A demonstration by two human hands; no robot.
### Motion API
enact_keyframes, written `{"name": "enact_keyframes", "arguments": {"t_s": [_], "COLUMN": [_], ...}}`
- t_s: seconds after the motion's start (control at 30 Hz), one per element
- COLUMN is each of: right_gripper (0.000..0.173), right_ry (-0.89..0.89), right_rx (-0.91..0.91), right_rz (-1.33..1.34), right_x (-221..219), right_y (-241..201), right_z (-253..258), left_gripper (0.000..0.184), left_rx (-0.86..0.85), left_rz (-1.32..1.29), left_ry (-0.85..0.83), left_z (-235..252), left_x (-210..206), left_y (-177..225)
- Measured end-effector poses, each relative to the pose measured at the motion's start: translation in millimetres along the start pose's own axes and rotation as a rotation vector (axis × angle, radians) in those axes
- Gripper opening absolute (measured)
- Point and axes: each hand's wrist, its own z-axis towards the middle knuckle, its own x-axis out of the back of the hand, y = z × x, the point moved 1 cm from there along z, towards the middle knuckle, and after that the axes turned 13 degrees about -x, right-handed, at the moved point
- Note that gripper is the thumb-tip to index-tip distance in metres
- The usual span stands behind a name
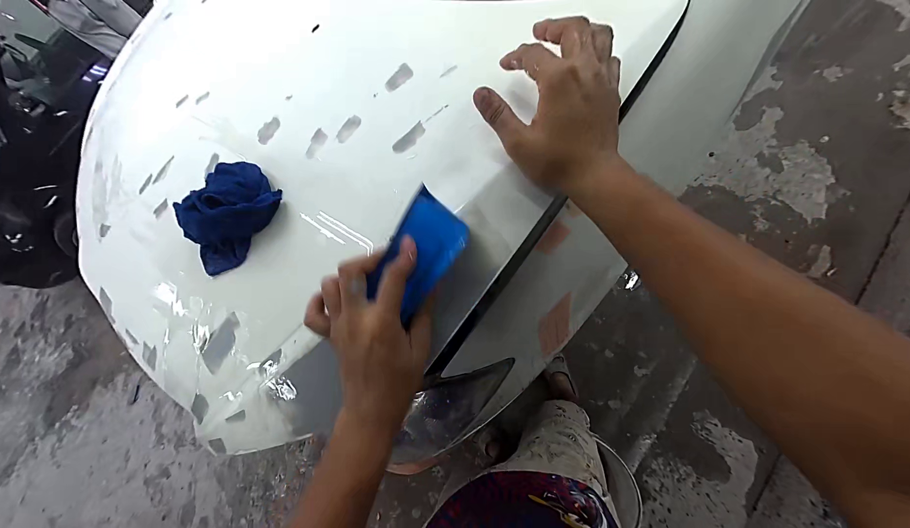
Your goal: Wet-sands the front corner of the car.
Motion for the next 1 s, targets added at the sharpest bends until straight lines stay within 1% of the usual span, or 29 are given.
{"name": "enact_keyframes", "arguments": {"t_s": [0.07, 0.1, 0.13, 0.17, 0.23, 0.3, 0.33, 0.4, 0.43, 0.5, 0.6, 0.63, 0.67, 0.73, 0.8, 0.83, 0.9, 0.93, 0.97, 1.0], "right_gripper": [0.066, 0.065, 0.064, 0.063, 0.062, 0.059, 0.058, 0.058, 0.058, 0.057, 0.054, 0.054, 0.053, 0.053, 0.054, 0.054, 0.054, 0.054, 0.053, 0.053], "right_ry": [0.005, 0.014, 0.025, 0.025, -0.001, 0.013, 0.021, 0.023, 0.020, 0.023, 0.008, 0.015, 0.023, 0.031, 0.042, 0.044, 0.026, 0.014, 0.018, 0.026], "right_rx": [0.018, 0.027, 0.032, 0.039, 0.059, 0.068, 0.073, 0.083, 0.088, 0.096, 0.117, 0.116, 0.116, 0.119, 0.119, 0.123, 0.139, 0.143, 0.145, 0.145], "right_rz": [0.017, 0.024, 0.026, 0.027, 0.032, 0.053, 0.060, 0.068, 0.072, 0.088, 0.099, 0.105, 0.109, 0.118, 0.114, 0.108, 0.080, 0.076, 0.079, 0.079], "right_x": [-0.3, -1.0, -1.3, -1.3, -2.0, -0.8, -0.2, -0.3, -0.2, -0.3, 0.0, 0.1, 0.7, 0.8, -0.3, -0.3, 1.2, 0.8, 0.9, 1.6], "right_y": [0.5, 1.0, 2.0, 3.5, 3.8, 3.6, 3.9, 4.8, 5.4, 7.0, 7.8, 7.8, 8.0, 8.5, 7.7, 7.4, 8.4, 9.0, 9.3, 9.4], "right_z": [0.5, 1.8, 3.5, 3.8, -1.2, -1.0, -0.9, -1.3, -1.4, -0.5, -2.7, -2.0, -0.9, -0.7, 1.2, 2.4, 2.1, -1.0, -0.6, 0.3], "left_gripper": [0.048, 0.043, 0.041, 0.041, 0.043, 0.046, 0.047, 0.050, 0.047, 0.041, 0.042, 0.044, 0.046, 0.049, 0.043, 0.041, 0.042, 0.044, 0.046, 0.047], "left_rx": [-0.042, -0.058, -0.072, -0.064, 0.014, 0.076, 0.071, 0.013, -0.019, -0.057, 0.014, 0.025, 0.012, -0.046, -0.073, -0.057, 0.039, 0.083, 0.102, 0.089], "left_rz": [0.019, 0.034, 0.049, 0.063, 0.062, 0.045, 0.046, 0.052, 0.063, 0.077, 0.025, 0.003, -0.012, -0.019, 0.003, 0.011, 0.007, 0.002, -0.004, -0.012], "left_ry": [0.016, 0.030, 0.048, 0.055, 0.030, -0.002, -0.002, 0.003, 0.010, 0.026, 0.017, 0.012, 0.009, -0.011, -0.009, 0.005, 0.035, 0.025, 0.022, 0.029], "left_z": [-33.8, -41.9, -38.1, -25.8, 11.4, 38.8, 35.5, 5.9, -6.6, -1.4, 40.2, 46.0, 40.0, -0.1, -31.3, -32.5, -19.0, -11.4, -9.7, -19.2], "left_x": [1.6, -0.1, -2.8, -5.6, -9.5, -11.7, -11.3, -11.5, -12.8, -16.3, -19.3, -19.3, -17.8, -11.1, -4.5, -2.0, 2.3, 5.6, 7.7, 9.3], "left_y": [23.2, 27.4, 25.4, 21.1, 10.7, 9.8, 17.3, 38.6, 44.2, 37.7, 20.3, 18.8, 21.7, 34.3, 30.7, 19.9, -3.7, -12.8, -16.9, -14.6]}}
